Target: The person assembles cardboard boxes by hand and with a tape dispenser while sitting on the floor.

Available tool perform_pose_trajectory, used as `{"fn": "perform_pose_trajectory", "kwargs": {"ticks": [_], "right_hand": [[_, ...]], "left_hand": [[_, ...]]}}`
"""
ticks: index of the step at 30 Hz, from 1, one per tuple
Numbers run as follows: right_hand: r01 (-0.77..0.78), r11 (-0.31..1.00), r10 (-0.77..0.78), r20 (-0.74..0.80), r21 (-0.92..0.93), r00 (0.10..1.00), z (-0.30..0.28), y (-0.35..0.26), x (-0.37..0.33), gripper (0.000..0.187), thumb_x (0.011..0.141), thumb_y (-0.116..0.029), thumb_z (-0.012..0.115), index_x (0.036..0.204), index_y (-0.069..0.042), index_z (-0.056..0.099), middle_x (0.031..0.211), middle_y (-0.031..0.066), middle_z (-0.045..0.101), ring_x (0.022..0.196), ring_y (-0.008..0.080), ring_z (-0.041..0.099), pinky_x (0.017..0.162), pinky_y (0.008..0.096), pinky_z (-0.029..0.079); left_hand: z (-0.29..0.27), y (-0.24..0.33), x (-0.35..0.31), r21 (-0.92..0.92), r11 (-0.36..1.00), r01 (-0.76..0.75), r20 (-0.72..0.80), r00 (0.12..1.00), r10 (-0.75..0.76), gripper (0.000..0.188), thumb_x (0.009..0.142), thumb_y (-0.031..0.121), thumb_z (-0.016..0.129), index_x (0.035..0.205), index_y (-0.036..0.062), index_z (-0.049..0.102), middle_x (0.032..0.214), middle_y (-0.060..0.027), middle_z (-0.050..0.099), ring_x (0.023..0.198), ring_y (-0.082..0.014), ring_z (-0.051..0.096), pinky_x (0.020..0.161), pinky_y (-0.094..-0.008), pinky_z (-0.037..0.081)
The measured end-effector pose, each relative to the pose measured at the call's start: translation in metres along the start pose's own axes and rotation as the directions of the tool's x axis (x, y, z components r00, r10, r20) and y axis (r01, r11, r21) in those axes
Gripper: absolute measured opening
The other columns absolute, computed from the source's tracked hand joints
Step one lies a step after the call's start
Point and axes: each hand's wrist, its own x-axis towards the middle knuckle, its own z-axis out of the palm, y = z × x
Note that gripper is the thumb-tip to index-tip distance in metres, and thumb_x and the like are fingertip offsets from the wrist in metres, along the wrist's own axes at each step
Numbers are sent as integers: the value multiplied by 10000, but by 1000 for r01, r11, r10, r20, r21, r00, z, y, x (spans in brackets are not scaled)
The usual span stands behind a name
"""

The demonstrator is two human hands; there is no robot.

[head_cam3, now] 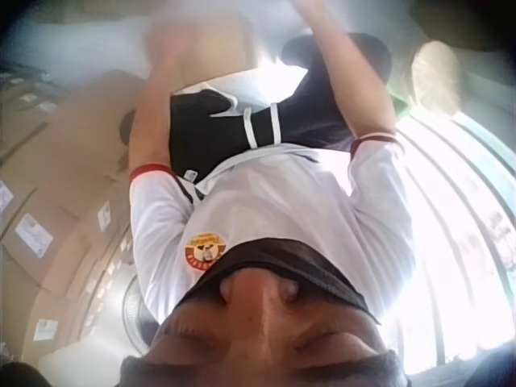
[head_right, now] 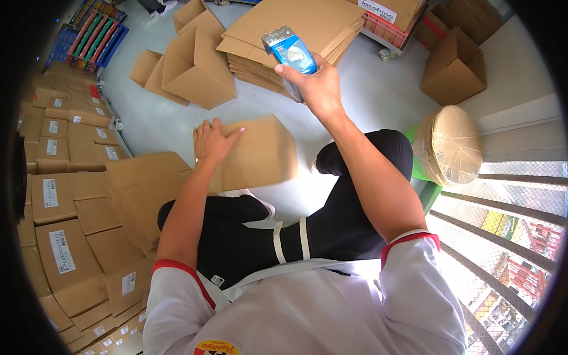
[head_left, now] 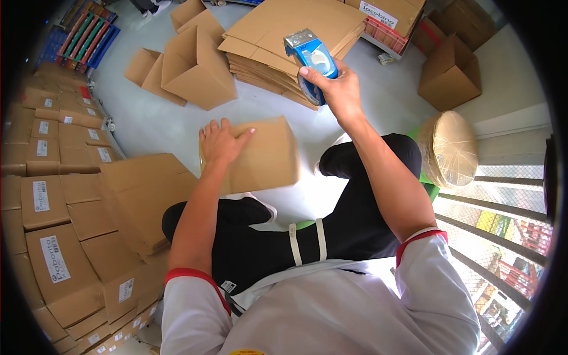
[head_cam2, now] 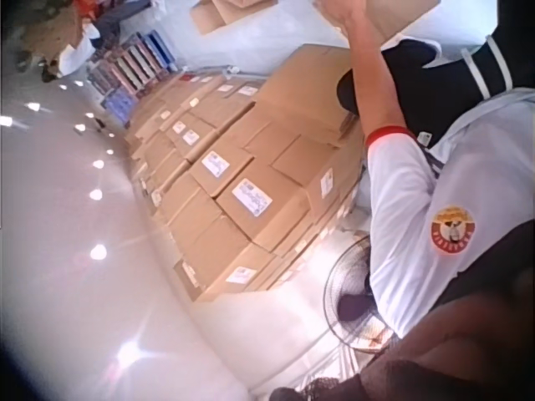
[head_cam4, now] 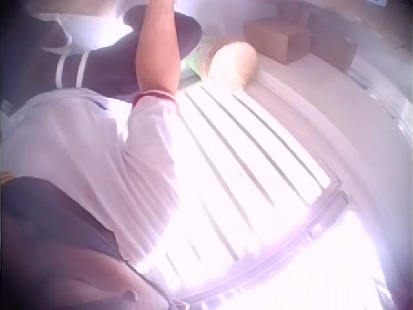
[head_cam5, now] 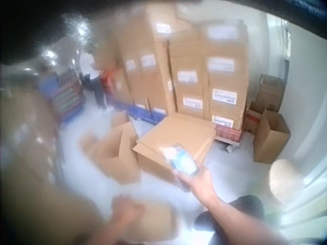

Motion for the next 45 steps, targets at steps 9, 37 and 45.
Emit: {"fn": "perform_pose_trajectory", "kwargs": {"ticks": [9, 37, 45], "right_hand": [[94, 994, -109, 372, 60, 922, -9, -21, -9, 625, 853, -441, 806, 1288, -13, 670, 1020, 121, 734, 916, 168, 680, 857, 326, 547], [353, 870, -21, 689, -345, 725, 20, -7, -28, 491, 853, -434, 797, 1162, -56, 751, 1038, 141, 759, 938, 250, 714, 836, 353, 554], [437, 754, -1, 664, -490, 747, -15, -25, -28, 543, 804, -501, 796, 1109, -52, 770, 902, 169, 750, 835, 294, 709, 806, 382, 555]], "left_hand": [[6, -43, -24, -192, 931, 309, 683, 724, -99, 895, 869, 811, 467, 1002, -38, 718, 918, -198, 730, 908, -312, 714, 788, -415, 550], [-23, 9, -69, -911, -344, 230, 167, 965, 202, 286, 1007, 303, 648, 1052, 25, 696, 935, -24, 680, 853, -103, 587, 841, -269, 488], [-2, 18, -69, -939, -321, 126, 70, 981, 179, 245, 1009, 253, 647, 1004, 12, 690, 828, -8, 639, 738, -99, 559, 764, -262, 485]]}}
